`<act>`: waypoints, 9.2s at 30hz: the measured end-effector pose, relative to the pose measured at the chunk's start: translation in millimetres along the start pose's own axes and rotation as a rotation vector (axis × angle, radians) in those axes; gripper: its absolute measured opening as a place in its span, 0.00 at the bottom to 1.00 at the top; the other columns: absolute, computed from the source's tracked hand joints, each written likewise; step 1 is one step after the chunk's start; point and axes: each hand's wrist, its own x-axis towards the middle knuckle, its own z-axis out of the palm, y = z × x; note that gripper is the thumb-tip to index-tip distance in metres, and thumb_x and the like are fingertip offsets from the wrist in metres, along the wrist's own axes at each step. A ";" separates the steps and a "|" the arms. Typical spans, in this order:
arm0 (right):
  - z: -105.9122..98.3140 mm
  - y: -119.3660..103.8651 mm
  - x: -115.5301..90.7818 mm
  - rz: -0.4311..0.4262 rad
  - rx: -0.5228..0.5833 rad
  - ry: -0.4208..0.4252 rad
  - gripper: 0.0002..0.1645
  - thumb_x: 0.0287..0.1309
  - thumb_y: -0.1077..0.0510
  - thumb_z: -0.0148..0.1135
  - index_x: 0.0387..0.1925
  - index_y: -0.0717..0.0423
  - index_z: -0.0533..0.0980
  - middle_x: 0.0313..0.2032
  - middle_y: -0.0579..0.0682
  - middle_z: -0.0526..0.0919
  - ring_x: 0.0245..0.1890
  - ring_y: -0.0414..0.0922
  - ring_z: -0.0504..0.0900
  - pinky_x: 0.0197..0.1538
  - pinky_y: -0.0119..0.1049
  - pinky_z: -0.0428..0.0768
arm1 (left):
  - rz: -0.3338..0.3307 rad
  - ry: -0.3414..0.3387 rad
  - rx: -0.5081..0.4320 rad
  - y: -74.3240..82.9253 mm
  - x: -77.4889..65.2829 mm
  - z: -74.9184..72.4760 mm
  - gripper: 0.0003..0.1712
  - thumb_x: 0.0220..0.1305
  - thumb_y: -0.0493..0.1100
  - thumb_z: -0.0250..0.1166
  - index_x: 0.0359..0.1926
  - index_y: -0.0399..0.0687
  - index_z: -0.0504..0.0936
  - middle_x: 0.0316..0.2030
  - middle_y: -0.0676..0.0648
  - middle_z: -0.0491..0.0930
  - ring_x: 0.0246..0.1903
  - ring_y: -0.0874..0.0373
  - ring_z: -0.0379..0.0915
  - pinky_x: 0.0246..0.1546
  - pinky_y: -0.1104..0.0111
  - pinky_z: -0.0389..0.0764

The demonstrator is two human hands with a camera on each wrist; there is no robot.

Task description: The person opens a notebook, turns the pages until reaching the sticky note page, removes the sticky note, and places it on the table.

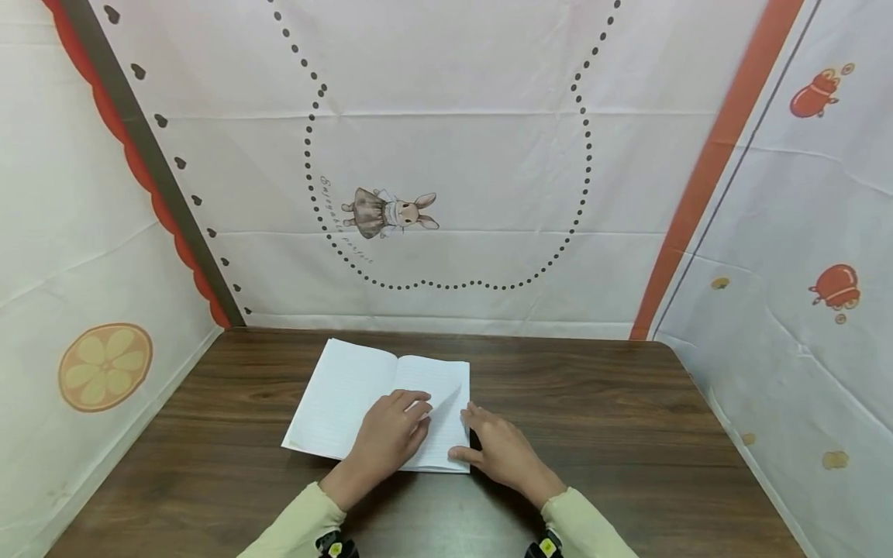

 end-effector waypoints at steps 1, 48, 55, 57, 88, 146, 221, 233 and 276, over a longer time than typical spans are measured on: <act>-0.2 -0.2 -0.2 -0.010 -0.014 -0.002 0.44 0.59 0.36 0.69 0.66 0.62 0.75 0.69 0.61 0.74 0.66 0.57 0.76 0.64 0.55 0.76 | -0.014 0.037 -0.006 -2.2 -0.7 -3.5 0.08 0.60 0.42 0.73 0.42 0.50 0.88 0.47 0.50 0.87 0.47 0.55 0.83 0.42 0.63 0.84; 6.6 -3.1 -1.1 -0.034 -0.060 -0.069 0.44 0.58 0.33 0.69 0.67 0.56 0.76 0.70 0.58 0.73 0.70 0.64 0.69 0.66 0.64 0.71 | -0.517 -0.145 0.136 -101.1 -100.0 -51.4 0.21 0.49 0.46 0.77 0.39 0.35 0.83 0.41 0.35 0.84 0.39 0.37 0.81 0.34 0.49 0.81; 4.8 1.5 -2.2 -0.069 -0.032 -0.096 0.43 0.59 0.34 0.69 0.69 0.51 0.75 0.72 0.57 0.71 0.71 0.64 0.68 0.67 0.65 0.70 | -0.342 -0.214 -0.072 -105.6 -101.9 -46.7 0.23 0.54 0.32 0.72 0.54 0.36 0.84 0.58 0.30 0.79 0.60 0.31 0.75 0.57 0.41 0.77; 2.9 4.1 -2.1 -0.078 -0.018 -0.113 0.42 0.59 0.33 0.68 0.68 0.51 0.76 0.71 0.56 0.71 0.71 0.63 0.68 0.67 0.65 0.70 | -0.314 -0.275 -0.124 -106.4 -102.2 -45.9 0.21 0.58 0.30 0.69 0.54 0.37 0.85 0.61 0.28 0.77 0.64 0.30 0.70 0.62 0.41 0.74; 4.1 0.1 2.5 -0.001 0.000 -0.014 0.31 0.56 0.38 0.73 0.56 0.51 0.85 0.64 0.52 0.80 0.67 0.61 0.75 0.63 0.62 0.75 | -0.197 -0.385 -0.393 -85.0 -67.9 -55.2 0.27 0.74 0.50 0.62 0.69 0.45 0.76 0.68 0.39 0.74 0.69 0.40 0.68 0.66 0.45 0.71; 1.4 -1.6 -1.4 0.050 -0.089 -0.042 0.41 0.56 0.35 0.73 0.64 0.55 0.79 0.68 0.55 0.75 0.69 0.60 0.72 0.66 0.63 0.72 | -0.439 0.133 0.041 -84.5 -67.2 -65.3 0.09 0.55 0.39 0.70 0.24 0.37 0.83 0.50 0.33 0.84 0.45 0.34 0.80 0.35 0.45 0.82; 1.7 0.5 6.0 -0.037 -0.063 0.030 0.29 0.58 0.38 0.72 0.54 0.53 0.86 0.61 0.51 0.83 0.62 0.59 0.80 0.60 0.58 0.79 | 0.242 -0.339 -0.161 -12.3 -17.7 5.2 0.39 0.59 0.74 0.64 0.62 0.55 0.82 0.57 0.49 0.82 0.57 0.53 0.78 0.54 0.58 0.81; 3.5 -2.7 5.8 0.007 -0.077 0.039 0.47 0.51 0.36 0.76 0.64 0.62 0.77 0.64 0.59 0.79 0.62 0.57 0.80 0.61 0.55 0.79 | 0.088 -0.197 -0.060 -12.1 -4.9 -0.8 0.06 0.63 0.46 0.73 0.41 0.55 0.87 0.50 0.53 0.86 0.50 0.57 0.81 0.46 0.64 0.83; 3.8 -4.9 5.1 0.027 -0.069 -0.064 0.41 0.54 0.35 0.73 0.64 0.53 0.79 0.68 0.53 0.77 0.68 0.61 0.72 0.64 0.66 0.72 | -0.501 -0.178 0.124 -93.5 -80.4 -49.6 0.09 0.53 0.34 0.66 0.19 0.41 0.78 0.28 0.41 0.83 0.37 0.35 0.80 0.31 0.45 0.79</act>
